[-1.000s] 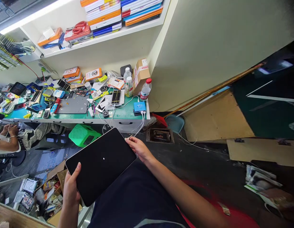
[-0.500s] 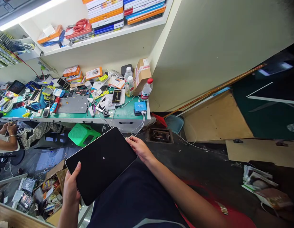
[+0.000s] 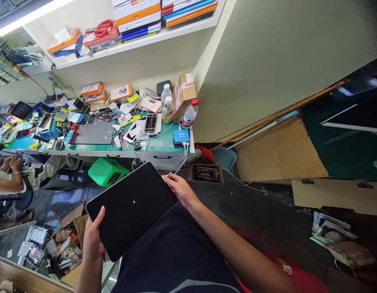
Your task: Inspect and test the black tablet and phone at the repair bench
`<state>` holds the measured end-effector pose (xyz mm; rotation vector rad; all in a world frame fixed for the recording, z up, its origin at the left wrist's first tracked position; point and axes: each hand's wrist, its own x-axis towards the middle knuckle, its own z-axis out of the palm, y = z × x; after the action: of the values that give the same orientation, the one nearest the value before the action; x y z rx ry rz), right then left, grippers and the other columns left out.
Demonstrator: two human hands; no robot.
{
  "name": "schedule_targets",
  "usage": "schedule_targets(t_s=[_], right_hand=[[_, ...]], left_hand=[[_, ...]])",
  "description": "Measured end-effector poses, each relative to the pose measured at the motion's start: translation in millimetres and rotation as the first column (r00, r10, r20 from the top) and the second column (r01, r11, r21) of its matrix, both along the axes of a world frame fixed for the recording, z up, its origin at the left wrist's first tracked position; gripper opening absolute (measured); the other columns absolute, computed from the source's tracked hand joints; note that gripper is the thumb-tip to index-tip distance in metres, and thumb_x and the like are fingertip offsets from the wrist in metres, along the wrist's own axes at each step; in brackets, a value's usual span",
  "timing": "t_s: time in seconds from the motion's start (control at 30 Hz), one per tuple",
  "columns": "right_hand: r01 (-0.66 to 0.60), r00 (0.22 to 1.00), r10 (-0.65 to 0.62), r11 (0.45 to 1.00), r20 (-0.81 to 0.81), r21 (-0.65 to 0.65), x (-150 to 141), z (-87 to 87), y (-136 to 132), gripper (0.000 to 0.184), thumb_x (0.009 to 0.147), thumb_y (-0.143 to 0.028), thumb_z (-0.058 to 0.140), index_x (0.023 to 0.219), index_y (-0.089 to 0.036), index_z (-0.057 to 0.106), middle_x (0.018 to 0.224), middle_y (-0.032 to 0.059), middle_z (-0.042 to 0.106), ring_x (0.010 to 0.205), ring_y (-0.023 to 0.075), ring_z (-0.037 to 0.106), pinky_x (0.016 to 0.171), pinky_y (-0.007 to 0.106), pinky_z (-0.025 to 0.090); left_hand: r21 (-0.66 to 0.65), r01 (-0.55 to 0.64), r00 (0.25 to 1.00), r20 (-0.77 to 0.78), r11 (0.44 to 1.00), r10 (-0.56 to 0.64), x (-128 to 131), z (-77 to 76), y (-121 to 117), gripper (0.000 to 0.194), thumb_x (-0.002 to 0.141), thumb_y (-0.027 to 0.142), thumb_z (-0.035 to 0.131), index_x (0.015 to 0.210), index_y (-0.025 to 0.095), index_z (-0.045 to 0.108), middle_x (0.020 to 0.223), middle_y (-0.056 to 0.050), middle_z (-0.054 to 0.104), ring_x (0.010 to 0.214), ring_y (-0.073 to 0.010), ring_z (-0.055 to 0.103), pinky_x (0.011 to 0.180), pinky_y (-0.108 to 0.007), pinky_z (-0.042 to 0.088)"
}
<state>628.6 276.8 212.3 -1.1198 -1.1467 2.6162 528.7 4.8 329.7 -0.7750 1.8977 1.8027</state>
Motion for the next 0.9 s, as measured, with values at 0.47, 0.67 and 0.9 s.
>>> schedule_targets(t_s=[0.47, 0.67, 0.9], right_hand=[[0.092, 0.995, -0.090, 0.994, -0.038, 0.056, -6, -4.6, -4, 0.052, 0.062, -0.064, 0.093, 0.074, -0.022, 0.065, 0.072, -0.0011, 0.065, 0.067, 0.0153, 0.055, 0.064, 0.029, 0.047], [0.197, 0.980, -0.189, 0.969, -0.064, 0.149, -11, -1.5, -16, 0.049, 0.067, -0.067, 0.088, 0.075, -0.024, 0.066, 0.075, 0.0002, 0.063, 0.070, 0.0182, 0.053, 0.065, 0.030, 0.046], [0.417, 0.908, -0.419, 0.902, -0.012, 0.115, -13, -11.9, 4, 0.059, 0.061, -0.075, 0.086, 0.073, -0.024, 0.057, 0.071, 0.0023, 0.061, 0.070, 0.0204, 0.058, 0.067, 0.035, 0.054]], left_hand=[[0.046, -0.014, 1.000, 0.000, 0.999, 0.014, 4, -2.1, 5, 0.028, 0.092, 0.017, 0.072, 0.120, 0.013, 0.072, 0.100, -0.013, 0.081, 0.096, -0.0305, 0.080, 0.094, -0.047, 0.064], [0.070, -0.037, 0.997, -0.066, 0.997, 0.042, 5, -5.7, 3, 0.032, 0.091, 0.015, 0.073, 0.123, 0.016, 0.071, 0.104, -0.011, 0.081, 0.101, -0.0298, 0.079, 0.098, -0.045, 0.063], [0.059, -0.012, 0.990, -0.138, 0.998, 0.020, 3, 4.7, 4, 0.035, 0.090, 0.014, 0.073, 0.125, 0.017, 0.070, 0.103, -0.010, 0.082, 0.099, -0.0281, 0.079, 0.098, -0.043, 0.063]])
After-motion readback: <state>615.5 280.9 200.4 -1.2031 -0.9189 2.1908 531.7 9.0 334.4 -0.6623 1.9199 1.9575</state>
